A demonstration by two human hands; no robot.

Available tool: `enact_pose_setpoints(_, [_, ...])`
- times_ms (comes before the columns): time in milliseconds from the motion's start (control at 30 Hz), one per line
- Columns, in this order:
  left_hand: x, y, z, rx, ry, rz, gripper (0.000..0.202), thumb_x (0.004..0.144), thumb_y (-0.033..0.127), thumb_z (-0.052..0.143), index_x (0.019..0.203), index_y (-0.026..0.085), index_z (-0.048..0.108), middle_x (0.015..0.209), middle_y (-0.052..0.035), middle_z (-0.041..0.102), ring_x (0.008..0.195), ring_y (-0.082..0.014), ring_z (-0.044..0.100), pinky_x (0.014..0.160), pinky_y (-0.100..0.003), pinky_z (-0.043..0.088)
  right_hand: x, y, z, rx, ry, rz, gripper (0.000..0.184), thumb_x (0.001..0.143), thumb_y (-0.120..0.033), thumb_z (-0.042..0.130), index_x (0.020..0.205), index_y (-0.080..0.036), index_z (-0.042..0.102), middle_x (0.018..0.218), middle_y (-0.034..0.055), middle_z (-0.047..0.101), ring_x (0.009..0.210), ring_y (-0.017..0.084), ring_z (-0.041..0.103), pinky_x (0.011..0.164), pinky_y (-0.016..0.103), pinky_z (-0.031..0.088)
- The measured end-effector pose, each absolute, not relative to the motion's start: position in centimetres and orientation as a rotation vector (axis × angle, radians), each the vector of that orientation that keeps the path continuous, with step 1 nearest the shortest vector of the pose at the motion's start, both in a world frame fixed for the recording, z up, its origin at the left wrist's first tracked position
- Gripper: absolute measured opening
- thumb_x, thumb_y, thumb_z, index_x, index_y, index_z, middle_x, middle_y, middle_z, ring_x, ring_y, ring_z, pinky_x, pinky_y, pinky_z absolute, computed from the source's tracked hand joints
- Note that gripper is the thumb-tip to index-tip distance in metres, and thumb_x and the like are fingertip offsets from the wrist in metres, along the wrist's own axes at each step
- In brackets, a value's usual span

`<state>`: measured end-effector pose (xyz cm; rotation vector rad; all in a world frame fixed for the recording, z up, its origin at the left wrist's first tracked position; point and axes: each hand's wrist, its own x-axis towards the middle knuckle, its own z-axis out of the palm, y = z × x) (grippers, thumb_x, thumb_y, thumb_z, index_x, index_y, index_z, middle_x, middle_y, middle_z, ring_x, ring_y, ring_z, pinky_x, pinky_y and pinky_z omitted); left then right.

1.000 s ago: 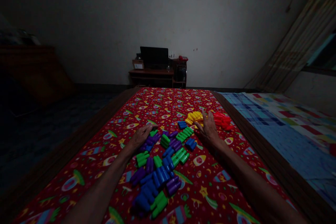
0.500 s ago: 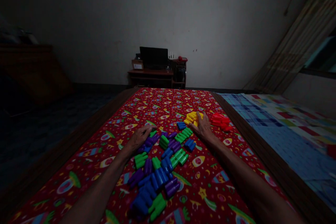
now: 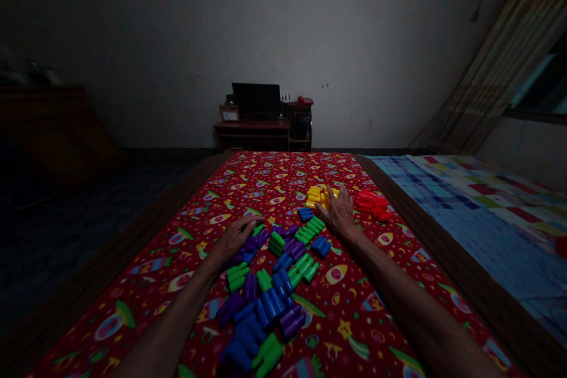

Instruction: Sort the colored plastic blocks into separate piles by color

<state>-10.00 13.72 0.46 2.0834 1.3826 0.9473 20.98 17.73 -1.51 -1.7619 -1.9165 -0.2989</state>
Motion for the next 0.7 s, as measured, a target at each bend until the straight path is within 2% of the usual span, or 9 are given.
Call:
enact_pose_setpoints(200, [-10.1,13.8,0.3,2.078,1.374,0.957,0.052,0.084,0.057,0.042,0.101,0.02,0.074,0.111,-0.008,0.073,0.107,-0.026,0.065,0.097,-0.04,0.048,20.7,17.5,-0.2,-1.677,-2.144,-0.448,0.06,0.091,-0.051,0.048,0.144,-0.025,0.041,0.153,0.0199,0.028,0.138,0.037,0.028,0.107,0.063,0.017])
enact_pose_setpoints(400, [-10.1,13.8,0.2,2.069,1.359,0.967,0.047,0.084,0.054,0.044,0.1,0.022,0.074,0.111,-0.007,0.072,0.108,-0.0257,0.065,0.097,-0.04,0.048,20.3,19.1,1.4,-1.525,-2.332,-0.464,0.054,0.091,-0.049,0.048,0.142,-0.033,0.043,0.15,0.015,0.036,0.137,0.034,0.031,0.108,0.063,0.016])
enact_pose_setpoints(500, [-10.2,13.7,0.3,2.075,1.35,0.95,0.046,0.085,0.052,0.043,0.1,0.021,0.074,0.112,-0.0072,0.072,0.109,-0.0255,0.064,0.099,-0.04,0.047,19.7,20.5,2.6,-1.472,-2.532,-0.42,0.048,0.093,-0.047,0.046,0.138,-0.032,0.049,0.146,0.015,0.042,0.134,0.033,0.037,0.107,0.061,0.021])
enact_pose_setpoints(600, [-10.2,13.8,0.2,2.069,1.363,0.938,0.046,0.085,0.05,0.043,0.1,0.02,0.073,0.113,-0.0085,0.072,0.109,-0.0258,0.064,0.099,-0.041,0.047,19.5,21.5,3.1,-1.498,-2.663,-0.365,0.045,0.094,-0.048,0.044,0.13,-0.024,0.058,0.134,0.0183,0.053,0.127,0.032,0.045,0.103,0.056,0.033])
enact_pose_setpoints(700, [-10.2,13.9,0.1,2.065,1.365,0.95,0.045,0.085,0.049,0.043,0.1,0.02,0.073,0.113,-0.0086,0.072,0.109,-0.0262,0.064,0.099,-0.041,0.047,20.0,21.7,2.7,-1.535,-2.663,-0.386,0.046,0.096,-0.048,0.04,0.124,-0.018,0.06,0.124,0.0199,0.059,0.119,0.03,0.053,0.099,0.05,0.038])
